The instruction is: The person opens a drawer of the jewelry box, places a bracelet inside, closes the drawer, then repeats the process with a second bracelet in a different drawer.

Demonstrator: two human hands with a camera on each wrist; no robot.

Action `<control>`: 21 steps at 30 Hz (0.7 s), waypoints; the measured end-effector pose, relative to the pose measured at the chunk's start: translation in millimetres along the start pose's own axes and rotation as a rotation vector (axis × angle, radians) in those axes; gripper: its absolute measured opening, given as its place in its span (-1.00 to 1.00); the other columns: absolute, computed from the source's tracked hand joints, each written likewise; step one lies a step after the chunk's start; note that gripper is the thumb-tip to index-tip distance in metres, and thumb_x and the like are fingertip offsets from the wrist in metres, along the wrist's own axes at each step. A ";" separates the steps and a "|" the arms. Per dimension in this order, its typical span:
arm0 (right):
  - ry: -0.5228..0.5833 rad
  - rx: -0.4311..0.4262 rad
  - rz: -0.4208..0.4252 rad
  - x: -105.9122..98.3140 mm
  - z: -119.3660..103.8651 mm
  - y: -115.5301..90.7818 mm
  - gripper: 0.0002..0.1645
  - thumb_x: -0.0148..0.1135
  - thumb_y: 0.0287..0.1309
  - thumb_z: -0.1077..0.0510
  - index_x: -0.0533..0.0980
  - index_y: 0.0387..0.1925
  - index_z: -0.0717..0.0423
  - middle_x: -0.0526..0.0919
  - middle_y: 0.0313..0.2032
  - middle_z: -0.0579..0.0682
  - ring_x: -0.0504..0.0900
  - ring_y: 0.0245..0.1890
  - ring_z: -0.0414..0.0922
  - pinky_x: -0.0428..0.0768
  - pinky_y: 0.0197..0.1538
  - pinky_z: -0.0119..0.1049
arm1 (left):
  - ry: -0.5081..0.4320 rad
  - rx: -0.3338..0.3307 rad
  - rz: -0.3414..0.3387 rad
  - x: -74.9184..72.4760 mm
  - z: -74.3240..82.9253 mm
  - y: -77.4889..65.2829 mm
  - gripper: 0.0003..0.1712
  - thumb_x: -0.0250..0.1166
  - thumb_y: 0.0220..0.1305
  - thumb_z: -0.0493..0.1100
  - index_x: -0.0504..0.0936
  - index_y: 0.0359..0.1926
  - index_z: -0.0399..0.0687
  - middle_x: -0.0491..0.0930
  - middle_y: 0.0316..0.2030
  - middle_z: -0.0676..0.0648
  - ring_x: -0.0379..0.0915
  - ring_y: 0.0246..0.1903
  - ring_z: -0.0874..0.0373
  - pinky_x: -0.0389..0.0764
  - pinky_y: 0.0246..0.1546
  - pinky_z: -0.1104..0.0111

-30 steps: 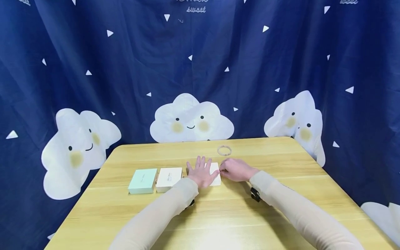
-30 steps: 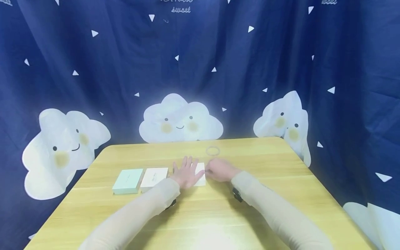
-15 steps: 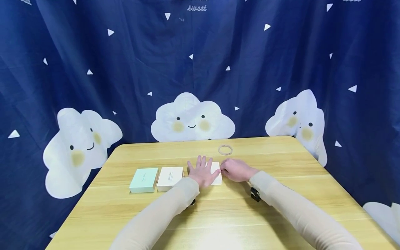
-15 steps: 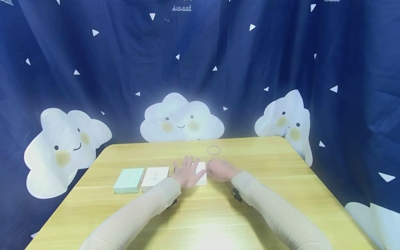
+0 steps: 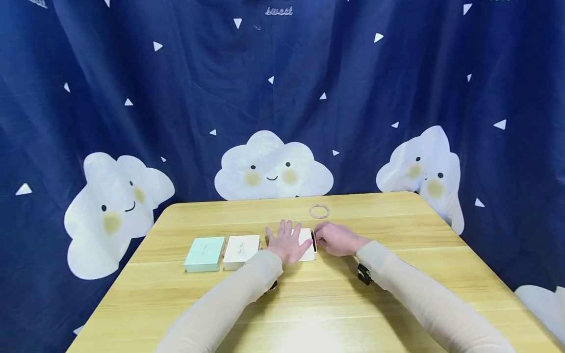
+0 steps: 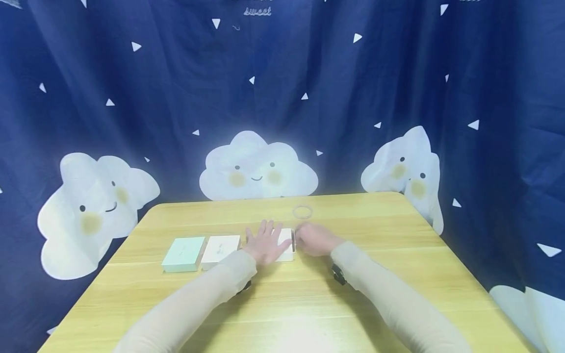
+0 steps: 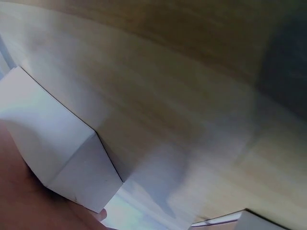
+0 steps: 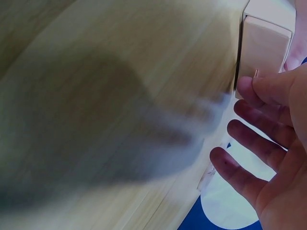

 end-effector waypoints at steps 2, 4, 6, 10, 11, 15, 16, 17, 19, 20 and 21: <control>0.002 0.002 0.003 -0.3 1.3 -1.2 -0.85 0.29 0.21 0.32 0.67 -0.43 0.06 0.69 -0.26 -0.05 0.63 -0.23 -0.11 0.66 -0.08 -0.14 | -0.002 0.002 -0.006 -2.0 1.8 -2.5 -0.07 -0.42 0.44 0.51 -0.07 0.63 0.15 -0.13 0.61 -0.15 -0.37 0.60 -0.10 -0.27 0.40 -0.41; -0.005 0.003 0.005 -0.2 2.3 -2.0 -0.85 0.29 0.21 0.30 0.68 -0.43 0.05 0.69 -0.25 -0.06 0.64 -0.22 -0.12 0.66 -0.06 -0.14 | 0.000 0.003 -0.003 -3.7 3.0 -4.4 -0.09 -0.41 0.45 0.49 -0.06 0.62 0.14 -0.12 0.61 -0.15 -0.36 0.60 -0.10 -0.25 0.41 -0.40; -0.013 0.000 0.004 0.8 3.6 -2.2 -0.84 0.28 0.22 0.29 0.68 -0.43 0.03 0.69 -0.23 -0.07 0.64 -0.21 -0.12 0.66 -0.04 -0.15 | 0.005 0.001 -0.001 -5.0 2.8 -6.5 -0.10 -0.41 0.46 0.48 -0.06 0.62 0.14 -0.12 0.61 -0.15 -0.35 0.60 -0.10 -0.24 0.41 -0.39; -0.013 0.000 0.008 1.3 6.1 -3.2 -0.83 0.25 0.21 0.30 0.67 -0.43 0.02 0.69 -0.22 -0.07 0.64 -0.21 -0.12 0.67 -0.05 -0.14 | 0.008 -0.004 0.005 -5.8 2.4 -7.5 -0.11 -0.39 0.46 0.48 -0.04 0.62 0.15 -0.09 0.61 -0.15 -0.32 0.60 -0.10 -0.22 0.41 -0.40; -0.010 0.003 0.008 1.4 6.7 -3.7 -0.82 0.25 0.21 0.30 0.67 -0.43 0.02 0.69 -0.22 -0.07 0.64 -0.21 -0.12 0.67 -0.06 -0.14 | 0.006 -0.006 0.001 -5.2 2.2 -7.2 -0.10 -0.39 0.46 0.48 -0.05 0.62 0.16 -0.10 0.61 -0.15 -0.34 0.60 -0.09 -0.24 0.41 -0.40; -0.011 0.004 0.007 1.6 8.0 -5.4 -0.82 0.26 0.20 0.31 0.67 -0.43 0.02 0.68 -0.21 -0.06 0.65 -0.19 -0.11 0.68 -0.07 -0.13 | 0.005 -0.008 -0.007 -4.7 1.7 -6.6 -0.10 -0.40 0.46 0.49 -0.08 0.63 0.18 -0.12 0.61 -0.13 -0.36 0.60 -0.09 -0.25 0.41 -0.40; -0.013 0.004 0.005 1.5 8.2 -5.8 -0.83 0.26 0.20 0.31 0.68 -0.43 0.02 0.68 -0.21 -0.07 0.64 -0.19 -0.11 0.68 -0.07 -0.14 | 0.003 -0.006 -0.001 -4.9 1.7 -6.6 -0.11 -0.38 0.46 0.48 -0.06 0.62 0.18 -0.11 0.61 -0.14 -0.34 0.60 -0.10 -0.23 0.41 -0.40; -0.011 0.003 0.004 1.3 8.3 -6.1 -0.83 0.26 0.21 0.31 0.68 -0.42 0.03 0.68 -0.22 -0.07 0.64 -0.19 -0.12 0.67 -0.08 -0.14 | 0.001 -0.005 0.001 -5.0 1.7 -6.5 -0.11 -0.38 0.46 0.48 -0.05 0.62 0.17 -0.10 0.61 -0.14 -0.33 0.60 -0.10 -0.22 0.41 -0.40; -0.008 0.003 0.003 0.7 8.8 -6.5 -0.84 0.26 0.21 0.31 0.68 -0.41 0.03 0.67 -0.23 -0.08 0.64 -0.20 -0.12 0.67 -0.08 -0.15 | -0.003 -0.003 0.005 -4.0 1.3 -5.3 -0.11 -0.37 0.47 0.47 -0.05 0.62 0.16 -0.10 0.61 -0.14 -0.32 0.60 -0.10 -0.21 0.41 -0.40; -0.007 0.006 0.002 0.3 9.0 -6.7 -0.84 0.26 0.21 0.31 0.68 -0.41 0.04 0.67 -0.23 -0.08 0.63 -0.20 -0.13 0.67 -0.07 -0.15 | -0.004 -0.002 0.004 -3.5 1.0 -4.8 -0.11 -0.37 0.46 0.47 -0.05 0.62 0.16 -0.11 0.61 -0.14 -0.33 0.60 -0.10 -0.21 0.40 -0.40; -0.002 0.010 0.001 -0.1 9.4 -7.0 -0.84 0.26 0.21 0.31 0.68 -0.41 0.04 0.67 -0.23 -0.08 0.63 -0.19 -0.12 0.67 -0.08 -0.15 | -0.003 -0.003 0.000 -2.2 0.6 -3.8 -0.11 -0.38 0.46 0.48 -0.06 0.63 0.17 -0.12 0.61 -0.14 -0.35 0.60 -0.10 -0.22 0.40 -0.41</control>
Point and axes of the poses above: each hand's wrist, its own y-axis towards the middle knuckle, its own x-axis out of the palm, z = x × y, the point moved 4 cm from there along y, towards the middle knuckle
